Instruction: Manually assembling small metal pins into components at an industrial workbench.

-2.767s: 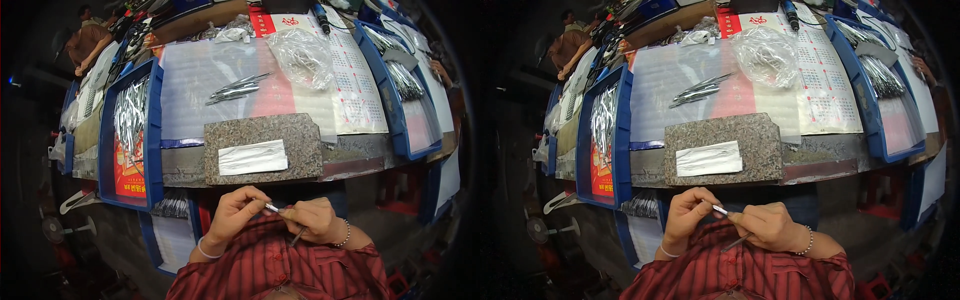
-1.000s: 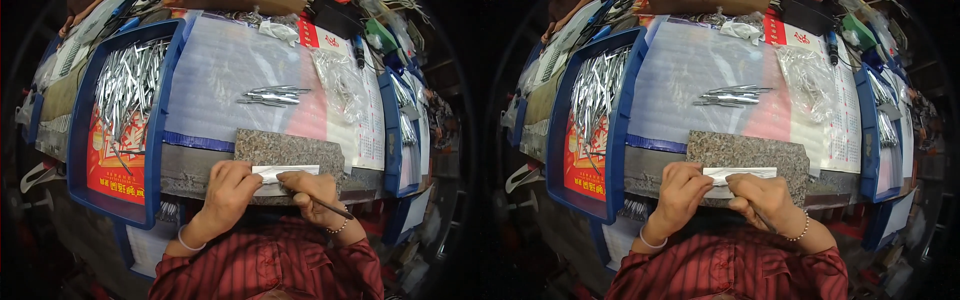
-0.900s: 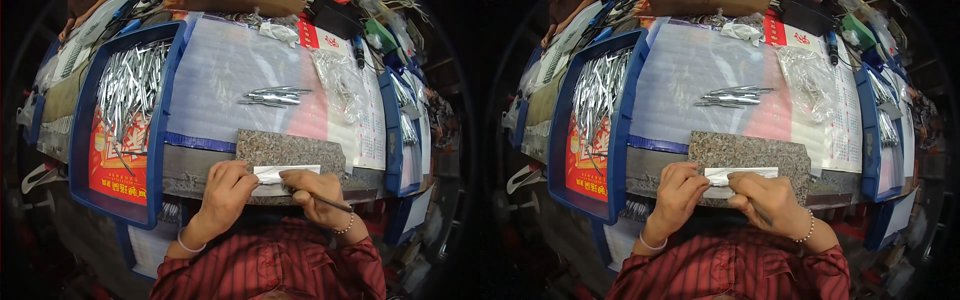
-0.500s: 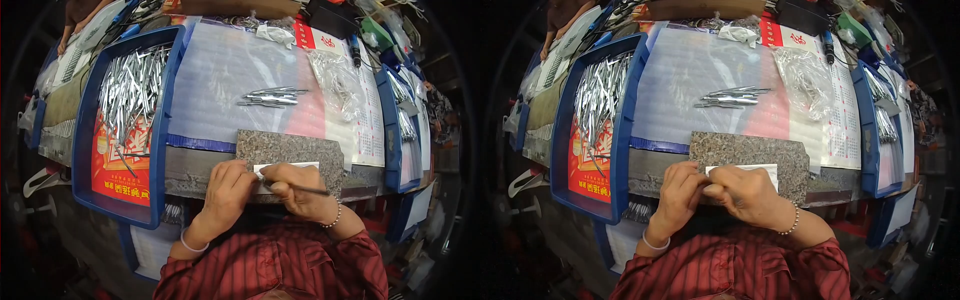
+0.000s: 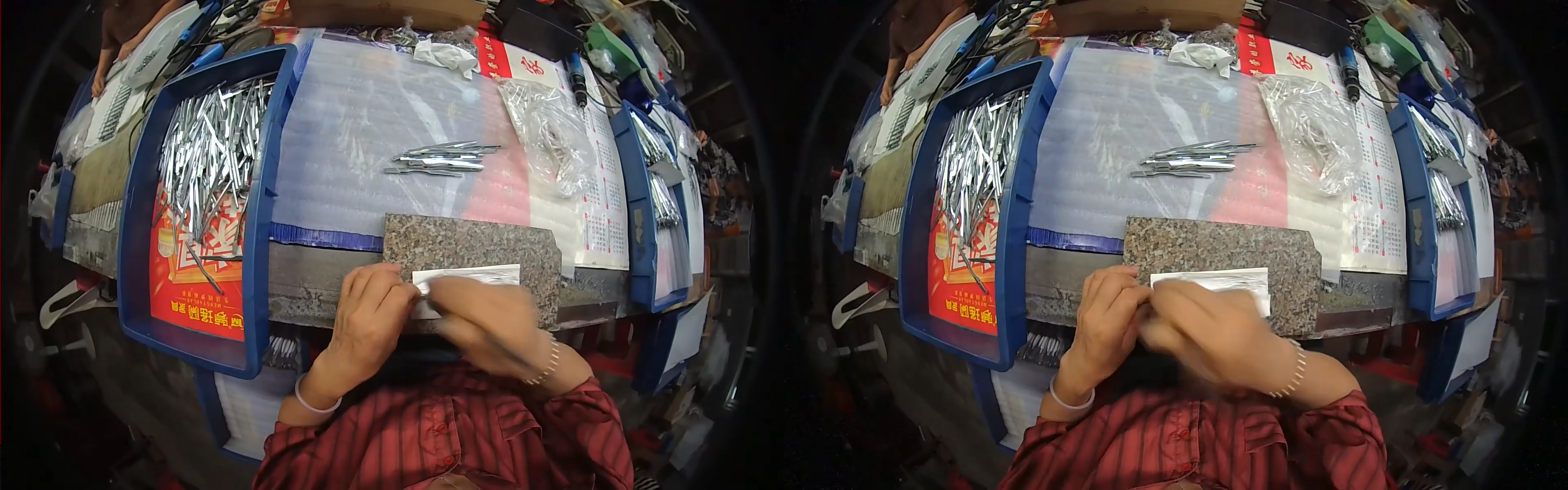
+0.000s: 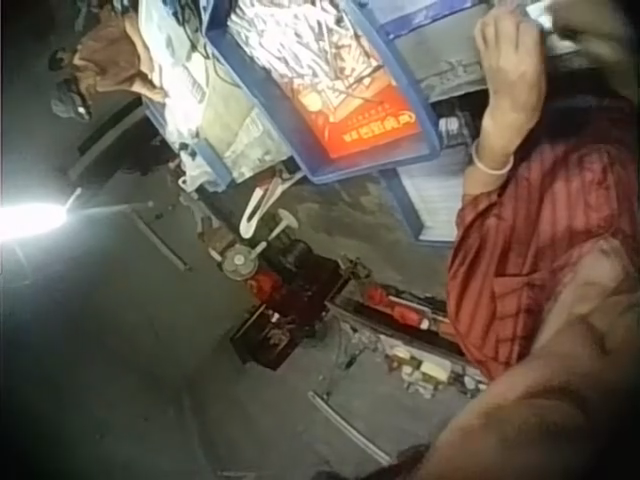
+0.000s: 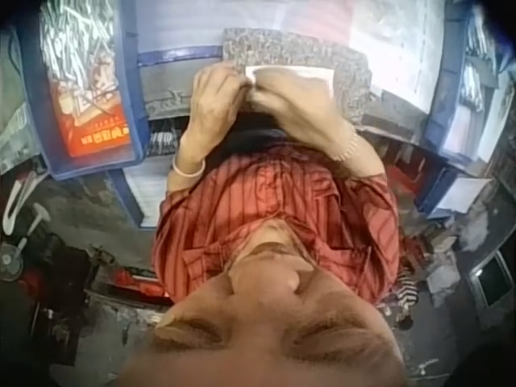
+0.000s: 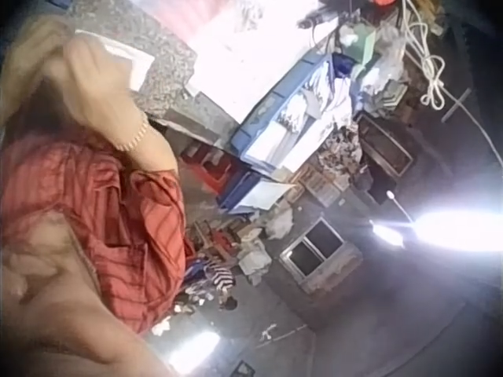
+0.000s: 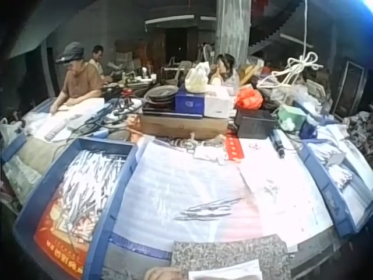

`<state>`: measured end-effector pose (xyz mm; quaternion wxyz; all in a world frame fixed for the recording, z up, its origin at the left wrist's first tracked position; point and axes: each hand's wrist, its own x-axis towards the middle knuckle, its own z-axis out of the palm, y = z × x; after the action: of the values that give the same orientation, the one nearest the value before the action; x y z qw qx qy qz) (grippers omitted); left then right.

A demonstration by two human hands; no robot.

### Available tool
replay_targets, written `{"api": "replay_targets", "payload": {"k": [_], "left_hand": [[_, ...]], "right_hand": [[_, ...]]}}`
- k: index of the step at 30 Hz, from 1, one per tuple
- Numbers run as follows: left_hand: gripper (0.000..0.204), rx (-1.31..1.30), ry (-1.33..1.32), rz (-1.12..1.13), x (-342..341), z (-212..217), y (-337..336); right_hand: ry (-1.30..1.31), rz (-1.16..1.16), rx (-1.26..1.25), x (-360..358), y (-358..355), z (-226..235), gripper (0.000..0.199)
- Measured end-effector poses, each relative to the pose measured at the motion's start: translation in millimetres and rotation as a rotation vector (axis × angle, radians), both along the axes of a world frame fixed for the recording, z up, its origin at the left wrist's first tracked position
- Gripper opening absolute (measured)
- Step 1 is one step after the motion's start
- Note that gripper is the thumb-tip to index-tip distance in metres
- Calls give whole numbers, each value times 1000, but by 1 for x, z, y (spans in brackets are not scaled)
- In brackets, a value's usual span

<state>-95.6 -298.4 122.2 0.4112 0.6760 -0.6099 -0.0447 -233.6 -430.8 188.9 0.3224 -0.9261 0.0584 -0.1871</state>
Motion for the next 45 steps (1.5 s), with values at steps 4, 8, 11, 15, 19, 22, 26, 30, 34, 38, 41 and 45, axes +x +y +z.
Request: {"api": "replay_targets", "payload": {"k": [4,8,11,15,19,22,26,30,34,38,41,45], "left_hand": [[21,25,2,5,1,0,0],[20,19,3,10,1,-1,3],[20,11,14,-23,0,4,-2],[20,18,5,25,-1,3,-4],[18,41,-45,44,-2,5,0],[18,36,-73,69,-7,9,6],[19,15,-81,103,-18,24,19],[20,-27,69,78,-32,36,29],[20,-18,118,54,-43,39,37],[19,11,129,67,-51,36,44],[18,30,162,69,-55,35,48],[17,59,204,66,-58,34,53]], "right_hand": [[-66,-39,69,-1,-9,-14,19],[-350,-160,149,-38,-19,3,27],[-118,-307,92,-58,-16,3,21],[10,-281,94,-48,-30,-15,14],[-59,-382,150,-74,-23,-3,28],[-290,-403,366,-82,-15,-8,30],[-67,-392,693,-94,0,-11,27],[-7,-325,1068,-97,7,-21,18],[3,-286,1166,-97,6,-29,14],[65,-304,1164,-98,10,-31,11],[6,-300,1102,-99,16,-37,8],[-35,-262,1033,-102,21,-41,9]]}}
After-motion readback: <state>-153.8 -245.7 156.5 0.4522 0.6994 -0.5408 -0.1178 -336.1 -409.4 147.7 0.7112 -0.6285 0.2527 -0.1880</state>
